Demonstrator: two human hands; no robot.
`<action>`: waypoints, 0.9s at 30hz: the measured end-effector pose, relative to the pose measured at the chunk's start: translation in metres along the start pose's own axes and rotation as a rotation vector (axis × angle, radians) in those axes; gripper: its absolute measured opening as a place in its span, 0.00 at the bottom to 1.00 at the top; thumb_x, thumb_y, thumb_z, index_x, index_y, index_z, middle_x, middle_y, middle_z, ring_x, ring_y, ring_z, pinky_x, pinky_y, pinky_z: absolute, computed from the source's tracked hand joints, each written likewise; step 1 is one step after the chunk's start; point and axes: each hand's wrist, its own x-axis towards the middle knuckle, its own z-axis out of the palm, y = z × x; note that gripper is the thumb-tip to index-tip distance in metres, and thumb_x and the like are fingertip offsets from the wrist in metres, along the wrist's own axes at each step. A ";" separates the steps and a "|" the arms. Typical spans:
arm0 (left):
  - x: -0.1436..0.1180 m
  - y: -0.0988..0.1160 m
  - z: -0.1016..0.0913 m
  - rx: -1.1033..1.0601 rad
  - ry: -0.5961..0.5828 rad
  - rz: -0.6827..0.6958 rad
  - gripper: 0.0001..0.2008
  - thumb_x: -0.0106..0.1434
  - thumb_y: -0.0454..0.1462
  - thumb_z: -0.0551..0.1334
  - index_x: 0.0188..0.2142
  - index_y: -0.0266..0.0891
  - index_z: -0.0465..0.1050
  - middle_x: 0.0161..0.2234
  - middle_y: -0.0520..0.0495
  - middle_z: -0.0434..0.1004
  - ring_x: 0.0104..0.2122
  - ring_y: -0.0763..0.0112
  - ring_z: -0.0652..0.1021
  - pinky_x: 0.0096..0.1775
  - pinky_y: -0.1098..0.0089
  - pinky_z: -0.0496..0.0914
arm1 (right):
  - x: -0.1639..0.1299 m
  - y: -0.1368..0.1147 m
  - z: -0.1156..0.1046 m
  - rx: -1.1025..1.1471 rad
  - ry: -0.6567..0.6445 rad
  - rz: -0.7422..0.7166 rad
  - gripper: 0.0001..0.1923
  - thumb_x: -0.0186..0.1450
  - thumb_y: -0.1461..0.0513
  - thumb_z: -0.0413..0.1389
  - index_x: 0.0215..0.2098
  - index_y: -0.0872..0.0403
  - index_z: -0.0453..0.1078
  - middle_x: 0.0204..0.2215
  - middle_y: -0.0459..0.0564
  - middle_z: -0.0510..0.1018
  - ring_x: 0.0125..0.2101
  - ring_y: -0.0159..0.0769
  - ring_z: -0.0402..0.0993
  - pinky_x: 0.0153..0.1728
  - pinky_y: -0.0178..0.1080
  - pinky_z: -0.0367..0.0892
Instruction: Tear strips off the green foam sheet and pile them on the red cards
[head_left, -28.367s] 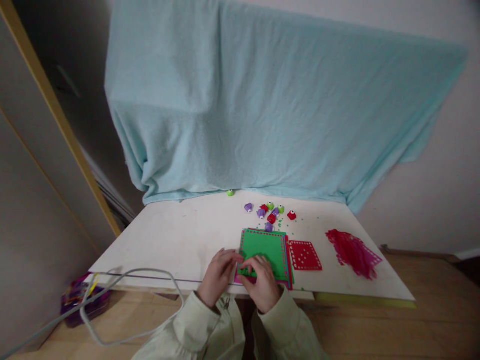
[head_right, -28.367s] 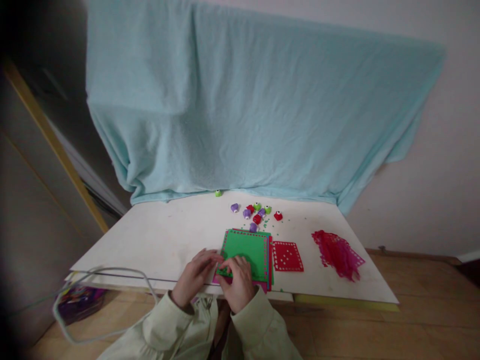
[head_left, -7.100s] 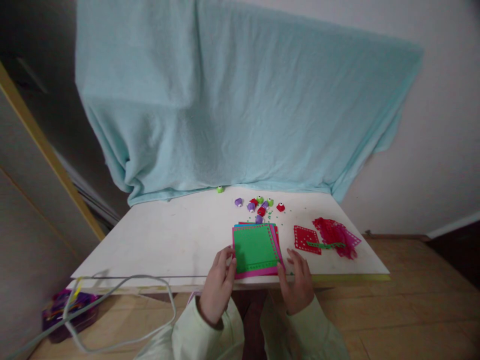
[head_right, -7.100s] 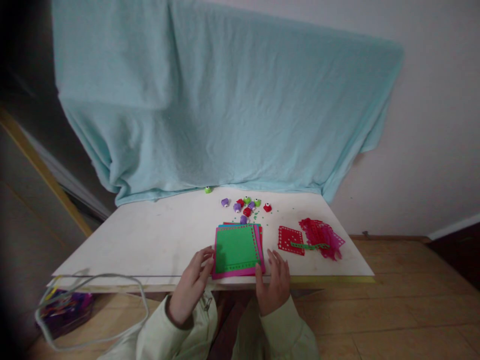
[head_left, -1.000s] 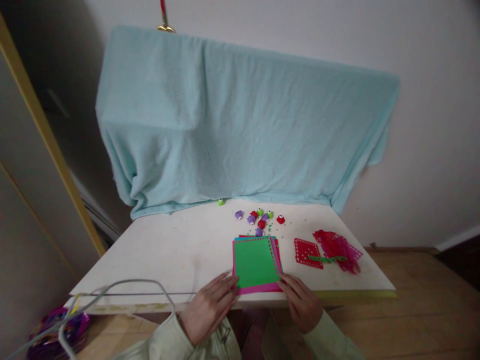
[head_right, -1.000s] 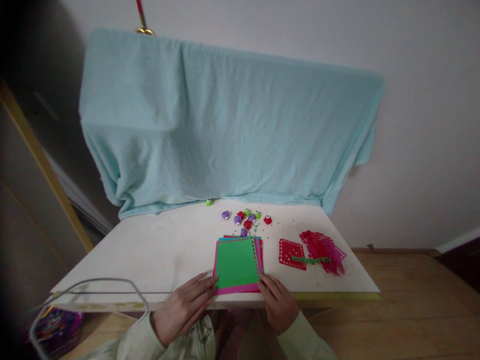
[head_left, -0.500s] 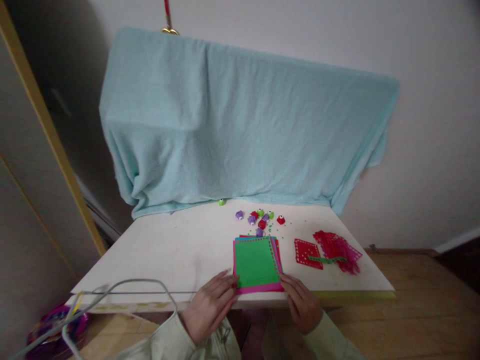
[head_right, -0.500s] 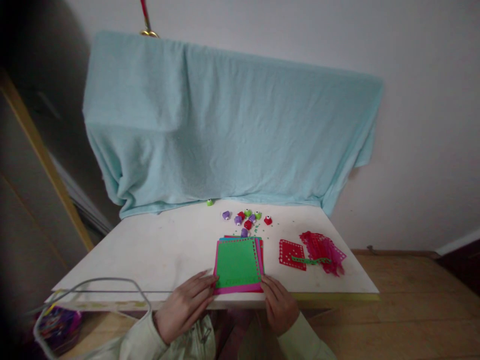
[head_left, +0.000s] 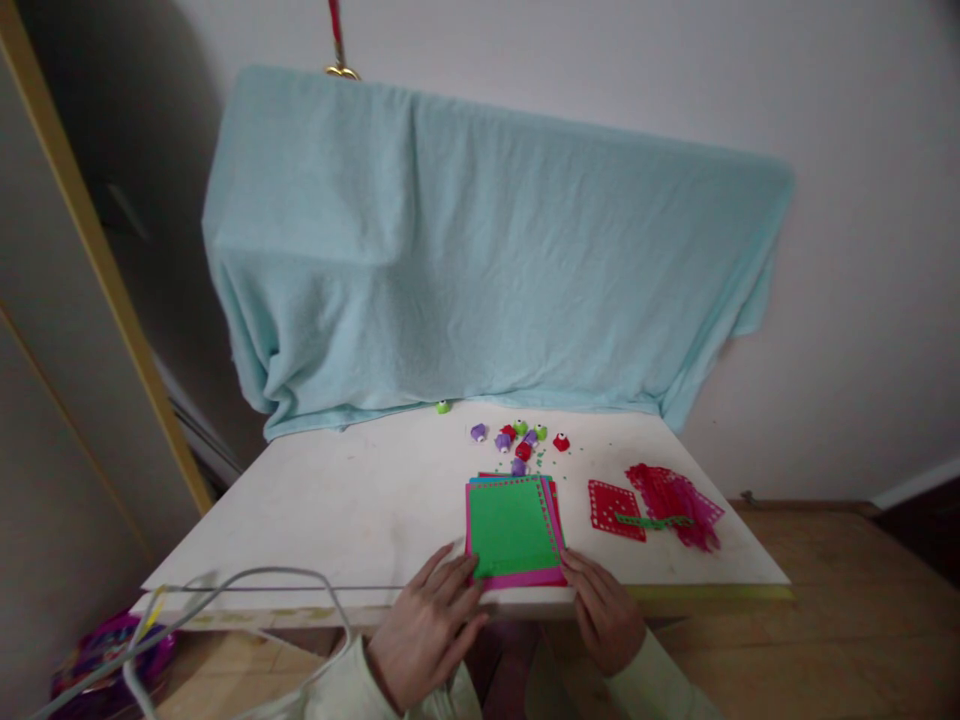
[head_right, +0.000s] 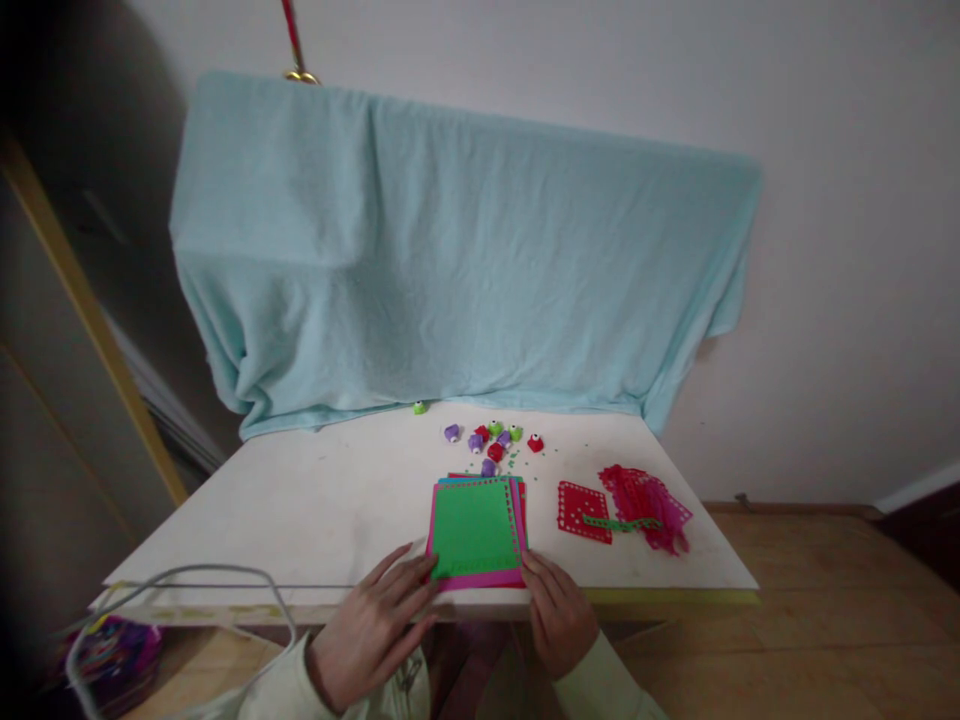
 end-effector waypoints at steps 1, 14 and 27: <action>-0.001 -0.001 -0.001 0.012 -0.014 0.017 0.17 0.67 0.39 0.53 0.54 0.40 0.65 0.54 0.42 0.68 0.57 0.62 0.66 0.59 0.52 0.59 | 0.000 -0.001 0.000 0.004 0.003 0.010 0.21 0.63 0.71 0.42 0.52 0.59 0.67 0.51 0.57 0.73 0.53 0.42 0.68 0.49 0.47 0.71; -0.006 -0.009 -0.001 0.059 -0.075 0.059 0.20 0.67 0.39 0.51 0.56 0.36 0.63 0.57 0.42 0.65 0.57 0.60 0.65 0.59 0.52 0.60 | -0.003 0.000 0.001 0.030 -0.012 0.023 0.23 0.62 0.72 0.43 0.54 0.59 0.64 0.52 0.57 0.71 0.55 0.42 0.65 0.50 0.48 0.69; -0.004 -0.004 0.007 -0.048 0.051 -0.040 0.11 0.64 0.32 0.52 0.42 0.37 0.70 0.49 0.41 0.71 0.49 0.64 0.71 0.57 0.56 0.63 | 0.004 -0.003 -0.002 0.026 0.010 0.030 0.22 0.62 0.72 0.44 0.53 0.58 0.66 0.51 0.57 0.72 0.53 0.42 0.67 0.49 0.47 0.70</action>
